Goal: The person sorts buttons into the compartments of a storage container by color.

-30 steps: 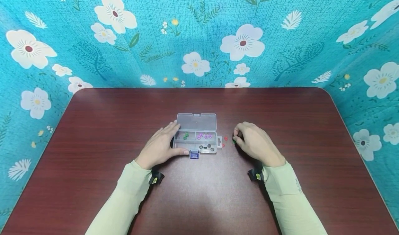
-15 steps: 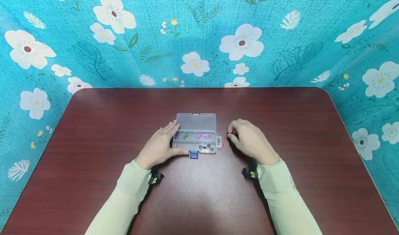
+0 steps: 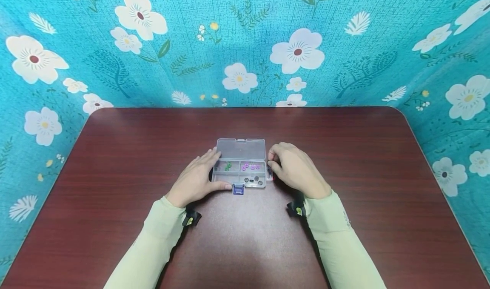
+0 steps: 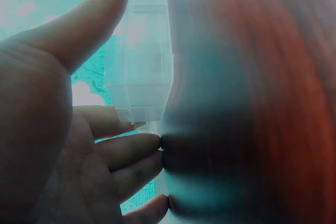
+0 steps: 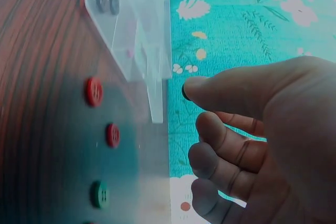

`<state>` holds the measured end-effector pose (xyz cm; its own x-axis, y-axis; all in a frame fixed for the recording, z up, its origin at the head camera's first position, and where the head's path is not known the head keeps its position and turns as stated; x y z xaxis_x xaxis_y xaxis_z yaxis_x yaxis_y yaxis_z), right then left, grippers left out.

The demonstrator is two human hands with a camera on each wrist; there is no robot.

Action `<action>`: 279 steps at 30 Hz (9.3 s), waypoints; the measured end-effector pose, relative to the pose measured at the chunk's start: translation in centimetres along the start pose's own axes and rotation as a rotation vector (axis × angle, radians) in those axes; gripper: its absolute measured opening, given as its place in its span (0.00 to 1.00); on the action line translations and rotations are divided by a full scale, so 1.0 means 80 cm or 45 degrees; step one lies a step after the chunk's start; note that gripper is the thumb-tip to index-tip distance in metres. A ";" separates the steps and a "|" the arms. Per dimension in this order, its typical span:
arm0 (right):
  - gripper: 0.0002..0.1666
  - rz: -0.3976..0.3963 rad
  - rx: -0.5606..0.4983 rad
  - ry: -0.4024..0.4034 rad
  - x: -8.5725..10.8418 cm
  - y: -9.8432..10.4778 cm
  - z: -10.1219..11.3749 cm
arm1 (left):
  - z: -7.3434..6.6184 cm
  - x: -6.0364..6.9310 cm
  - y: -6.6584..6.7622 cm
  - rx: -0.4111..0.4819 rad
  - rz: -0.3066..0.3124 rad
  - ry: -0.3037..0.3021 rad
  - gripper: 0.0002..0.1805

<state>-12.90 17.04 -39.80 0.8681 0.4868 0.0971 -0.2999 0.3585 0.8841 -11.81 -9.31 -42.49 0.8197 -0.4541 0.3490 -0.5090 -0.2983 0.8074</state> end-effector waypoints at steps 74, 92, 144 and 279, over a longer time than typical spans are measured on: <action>0.06 0.085 0.040 0.161 -0.065 -0.043 0.085 | 0.002 0.000 -0.001 -0.017 -0.008 -0.043 0.58; 0.05 0.099 0.040 0.162 -0.067 -0.045 0.085 | 0.001 0.001 0.000 -0.028 -0.006 -0.051 0.57; 0.06 0.015 0.021 0.043 -0.011 0.004 0.024 | 0.000 -0.002 -0.001 -0.001 0.004 -0.008 0.59; 0.06 0.192 -0.021 -0.124 0.047 -0.011 -0.052 | 0.000 0.000 0.001 -0.002 0.020 -0.007 0.59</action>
<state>-11.03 21.82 -42.14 0.8465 0.4571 0.2728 -0.4356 0.3002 0.8486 -11.85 -9.31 -42.40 0.8102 -0.4631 0.3594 -0.5215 -0.2894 0.8027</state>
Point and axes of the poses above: each hand's wrist, its own x-axis away from the middle knuckle, its own y-axis out of the back of the hand, z = x × y, the point moved 3 cm from there along -x, towards the middle knuckle, and after that the axes turned 12 degrees about z, right-handed, at the moved point
